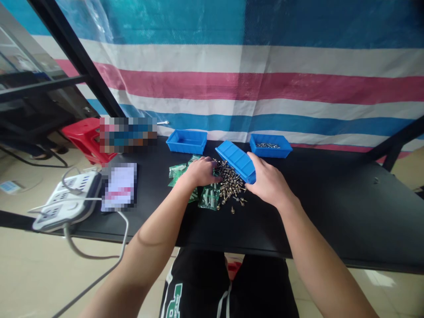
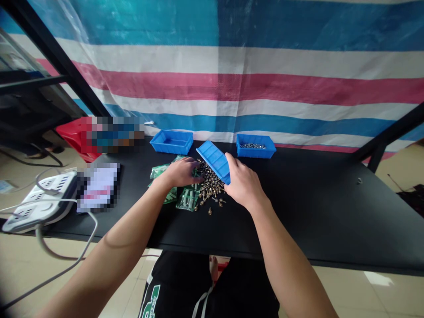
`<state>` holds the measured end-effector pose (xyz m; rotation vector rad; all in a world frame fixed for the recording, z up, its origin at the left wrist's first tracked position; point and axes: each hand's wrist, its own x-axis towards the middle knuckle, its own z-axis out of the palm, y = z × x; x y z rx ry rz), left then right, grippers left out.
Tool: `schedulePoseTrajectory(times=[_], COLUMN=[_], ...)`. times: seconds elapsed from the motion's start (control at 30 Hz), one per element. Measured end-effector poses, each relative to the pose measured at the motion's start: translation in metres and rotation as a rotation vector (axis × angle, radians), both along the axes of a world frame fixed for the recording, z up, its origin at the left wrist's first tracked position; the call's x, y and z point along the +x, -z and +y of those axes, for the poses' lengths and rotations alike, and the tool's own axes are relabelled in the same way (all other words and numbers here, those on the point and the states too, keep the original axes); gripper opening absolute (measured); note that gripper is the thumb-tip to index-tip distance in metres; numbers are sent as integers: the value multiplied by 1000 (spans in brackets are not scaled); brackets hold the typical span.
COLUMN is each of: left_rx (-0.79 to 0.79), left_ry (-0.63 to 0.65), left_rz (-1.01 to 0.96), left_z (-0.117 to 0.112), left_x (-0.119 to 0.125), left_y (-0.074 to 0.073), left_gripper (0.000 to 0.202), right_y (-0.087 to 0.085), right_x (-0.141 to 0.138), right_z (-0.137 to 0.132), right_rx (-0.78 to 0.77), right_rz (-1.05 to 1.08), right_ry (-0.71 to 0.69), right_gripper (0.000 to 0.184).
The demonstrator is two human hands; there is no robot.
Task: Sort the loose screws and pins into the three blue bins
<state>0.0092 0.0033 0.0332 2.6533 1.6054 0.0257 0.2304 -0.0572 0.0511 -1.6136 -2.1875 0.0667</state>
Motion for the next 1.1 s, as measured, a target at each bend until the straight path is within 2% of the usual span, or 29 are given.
schedulePoseTrajectory(times=[0.27, 0.37, 0.5, 0.6, 0.7, 0.87, 1.1], left_rx=[-17, -7, 55, 100, 104, 86, 17], left_ry=[-3, -47, -105, -121, -132, -101, -86], left_rz=[-11, -70, -161, -197, -192, -187, -156], left_z=[1, 3, 4, 4, 5, 7, 8], left_x=[-2, -3, -3, -3, -3, -2, 1], left_y=[0, 1, 1, 1, 4, 15, 25], left_gripper=[56, 60, 54, 50, 57, 71, 83], right_y=[-2, -1, 0, 1, 7, 23, 39], right_x=[8, 11, 15, 17, 19, 16, 6], right_z=[3, 6, 10, 14, 19, 32, 43], right_rx=[45, 60, 102, 179, 230, 193, 189], right_rz=[8, 11, 68, 194, 382, 671, 1017], right_ry=[18, 16, 11, 29, 49, 23, 6], right_gripper=[80, 79, 77, 79, 83, 86, 79])
